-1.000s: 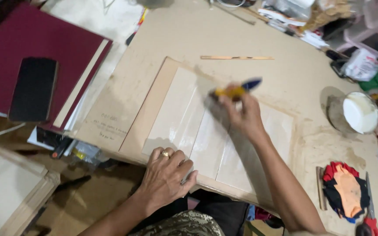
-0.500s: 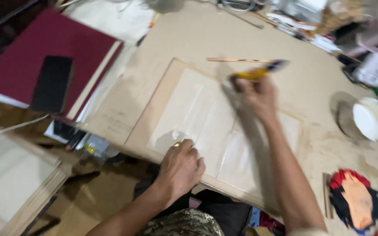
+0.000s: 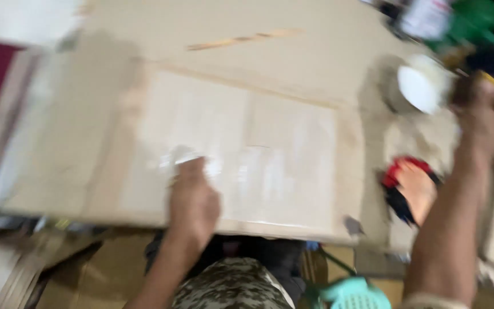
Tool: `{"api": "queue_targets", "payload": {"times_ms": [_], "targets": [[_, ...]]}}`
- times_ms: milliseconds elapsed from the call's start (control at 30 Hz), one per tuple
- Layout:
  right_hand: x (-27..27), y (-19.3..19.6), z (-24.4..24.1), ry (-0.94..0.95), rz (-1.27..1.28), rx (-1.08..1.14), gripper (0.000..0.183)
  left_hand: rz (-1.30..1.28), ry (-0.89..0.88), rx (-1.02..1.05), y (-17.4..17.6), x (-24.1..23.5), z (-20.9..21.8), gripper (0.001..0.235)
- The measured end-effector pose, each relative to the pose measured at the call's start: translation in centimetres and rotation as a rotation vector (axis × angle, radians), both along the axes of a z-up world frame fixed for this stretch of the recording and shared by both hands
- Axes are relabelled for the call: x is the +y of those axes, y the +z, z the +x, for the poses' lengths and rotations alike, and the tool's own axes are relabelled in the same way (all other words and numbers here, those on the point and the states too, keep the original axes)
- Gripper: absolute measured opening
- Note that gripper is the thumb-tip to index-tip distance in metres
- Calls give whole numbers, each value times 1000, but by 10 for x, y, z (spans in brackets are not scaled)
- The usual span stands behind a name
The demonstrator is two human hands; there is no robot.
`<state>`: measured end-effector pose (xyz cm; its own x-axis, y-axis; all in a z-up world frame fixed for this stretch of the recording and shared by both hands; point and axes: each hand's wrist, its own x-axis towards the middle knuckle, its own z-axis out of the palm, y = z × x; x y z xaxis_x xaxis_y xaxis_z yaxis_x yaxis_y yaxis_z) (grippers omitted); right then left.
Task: The person aligns two white paper sheets on a larger board, then uses a brush to apply white glue from a container onto the paper surfaces. The person repeatedly dips the brush and spreads the glue across the sheets.
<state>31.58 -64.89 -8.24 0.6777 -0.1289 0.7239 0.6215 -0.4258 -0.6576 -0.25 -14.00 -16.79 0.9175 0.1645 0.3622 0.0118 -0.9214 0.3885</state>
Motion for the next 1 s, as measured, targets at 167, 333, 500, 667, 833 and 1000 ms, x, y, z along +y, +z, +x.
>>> {"api": "queue_targets", "payload": {"times_ms": [167, 333, 500, 667, 833, 1000], "targets": [[40, 40, -19, -272, -306, 105, 11, -133, -8, 69, 62, 6, 1, 49], [39, 32, 6, -281, -345, 219, 16, -461, 270, 695, 110, 19, 20, 53], [39, 19, 23, -442, -483, 266, 22, -528, 531, 639, 116, 89, 8, 48], [64, 31, 15, -454, -533, 586, 38, -448, 287, 153, -8, 247, -17, 48], [22, 31, 23, -416, -439, 148, 20, -574, 331, 184, -36, 293, -26, 48], [29, 45, 5, -422, -352, 232, 18, -618, 353, 181, -54, 276, -20, 44]]}}
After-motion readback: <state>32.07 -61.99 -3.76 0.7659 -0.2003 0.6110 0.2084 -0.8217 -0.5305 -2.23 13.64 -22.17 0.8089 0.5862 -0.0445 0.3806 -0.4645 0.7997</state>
